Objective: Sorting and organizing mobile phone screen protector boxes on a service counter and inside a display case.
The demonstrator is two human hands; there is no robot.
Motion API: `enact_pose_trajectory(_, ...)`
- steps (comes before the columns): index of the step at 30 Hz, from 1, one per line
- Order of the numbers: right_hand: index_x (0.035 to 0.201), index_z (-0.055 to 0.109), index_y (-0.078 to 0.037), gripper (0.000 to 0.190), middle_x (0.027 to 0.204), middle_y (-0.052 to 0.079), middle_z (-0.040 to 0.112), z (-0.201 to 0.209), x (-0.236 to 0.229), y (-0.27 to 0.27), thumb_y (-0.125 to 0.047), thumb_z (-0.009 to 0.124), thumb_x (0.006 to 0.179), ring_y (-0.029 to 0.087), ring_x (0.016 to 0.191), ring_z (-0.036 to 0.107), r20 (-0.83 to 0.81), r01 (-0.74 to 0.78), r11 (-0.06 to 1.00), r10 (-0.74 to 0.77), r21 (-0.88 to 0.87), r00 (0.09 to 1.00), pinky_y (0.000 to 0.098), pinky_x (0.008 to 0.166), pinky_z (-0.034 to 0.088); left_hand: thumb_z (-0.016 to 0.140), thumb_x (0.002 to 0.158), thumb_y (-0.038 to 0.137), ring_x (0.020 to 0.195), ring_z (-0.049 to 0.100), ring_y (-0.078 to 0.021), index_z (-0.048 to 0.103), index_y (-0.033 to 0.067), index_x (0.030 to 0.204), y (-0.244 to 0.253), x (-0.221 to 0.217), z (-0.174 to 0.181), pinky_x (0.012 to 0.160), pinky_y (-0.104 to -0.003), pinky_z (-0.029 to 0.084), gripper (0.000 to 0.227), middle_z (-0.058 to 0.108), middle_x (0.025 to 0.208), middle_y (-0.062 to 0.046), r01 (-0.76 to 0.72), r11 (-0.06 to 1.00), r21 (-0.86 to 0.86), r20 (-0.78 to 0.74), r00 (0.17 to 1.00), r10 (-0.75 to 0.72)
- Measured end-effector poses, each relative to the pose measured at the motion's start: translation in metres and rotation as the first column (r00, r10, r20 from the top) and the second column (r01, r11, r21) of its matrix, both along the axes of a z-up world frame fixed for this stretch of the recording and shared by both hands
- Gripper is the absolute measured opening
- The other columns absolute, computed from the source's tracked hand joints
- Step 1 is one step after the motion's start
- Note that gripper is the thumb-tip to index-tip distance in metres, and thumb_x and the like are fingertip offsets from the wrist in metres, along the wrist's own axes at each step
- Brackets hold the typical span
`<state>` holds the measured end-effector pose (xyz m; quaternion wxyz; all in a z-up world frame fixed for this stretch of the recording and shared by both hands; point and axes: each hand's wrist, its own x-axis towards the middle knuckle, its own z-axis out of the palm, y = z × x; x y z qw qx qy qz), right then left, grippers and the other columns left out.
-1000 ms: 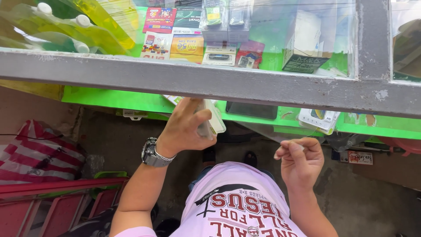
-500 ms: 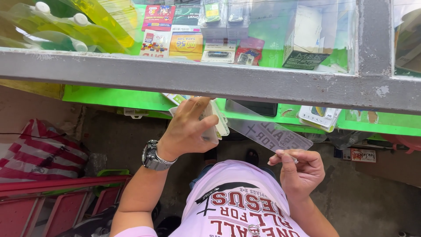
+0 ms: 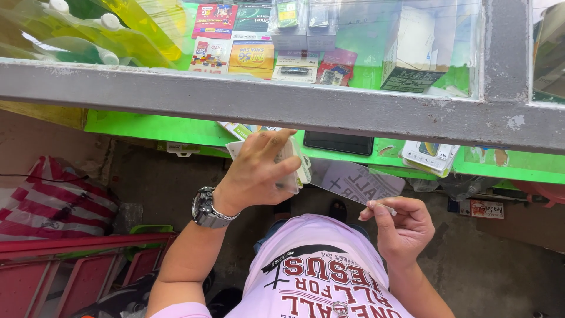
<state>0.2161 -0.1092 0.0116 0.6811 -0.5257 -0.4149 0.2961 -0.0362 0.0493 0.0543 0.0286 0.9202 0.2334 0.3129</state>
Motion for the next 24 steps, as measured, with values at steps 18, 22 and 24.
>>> enact_pose_trajectory(18, 0.135, 0.052, 0.004, 0.036, 0.097, 0.014, 0.061, -0.077, -0.019, 0.003, -0.002, 0.056, 0.100, 0.020, 0.080, 0.073, -0.292, -0.329, 0.943, 0.300, -0.055, 0.908, 0.0367, 0.071, 0.064, 0.076, 0.048, 0.053, 0.086, 0.065, -0.0358, 0.052, 0.0244, 0.140, -0.040, 0.059, -0.039, 0.063, -0.042, 0.045, 0.099, 0.059, 0.118, -0.018, -0.058, 0.968, -0.245, -0.112, 0.993, 0.031)
enact_pose_trajectory(22, 0.121, 0.058, 0.009, 0.029, 0.091, 0.015, 0.067, -0.108, -0.017, 0.002, -0.012, 0.052, 0.103, 0.020, 0.080, 0.074, -0.523, -0.403, 0.911, 0.301, -0.090, 0.797, 0.0355, 0.073, 0.062, 0.076, 0.050, 0.049, 0.080, 0.065, -0.0361, 0.054, 0.0215, 0.136, -0.042, 0.067, -0.050, 0.060, -0.042, 0.044, 0.093, 0.059, 0.114, -0.019, -0.144, 0.949, -0.279, -0.140, 0.984, 0.109)
enact_pose_trajectory(24, 0.103, 0.064, 0.012, 0.021, 0.080, 0.022, 0.070, -0.117, -0.013, 0.004, -0.006, 0.054, 0.103, 0.023, 0.070, 0.072, -0.505, -0.380, 0.910, 0.253, -0.166, 0.826, 0.0399, 0.071, 0.062, 0.078, 0.053, 0.051, 0.080, 0.066, -0.0373, 0.053, 0.0209, 0.138, -0.041, 0.071, -0.058, 0.060, -0.041, 0.045, 0.093, 0.060, 0.114, -0.021, -0.219, 0.925, -0.310, -0.203, 0.966, 0.160)
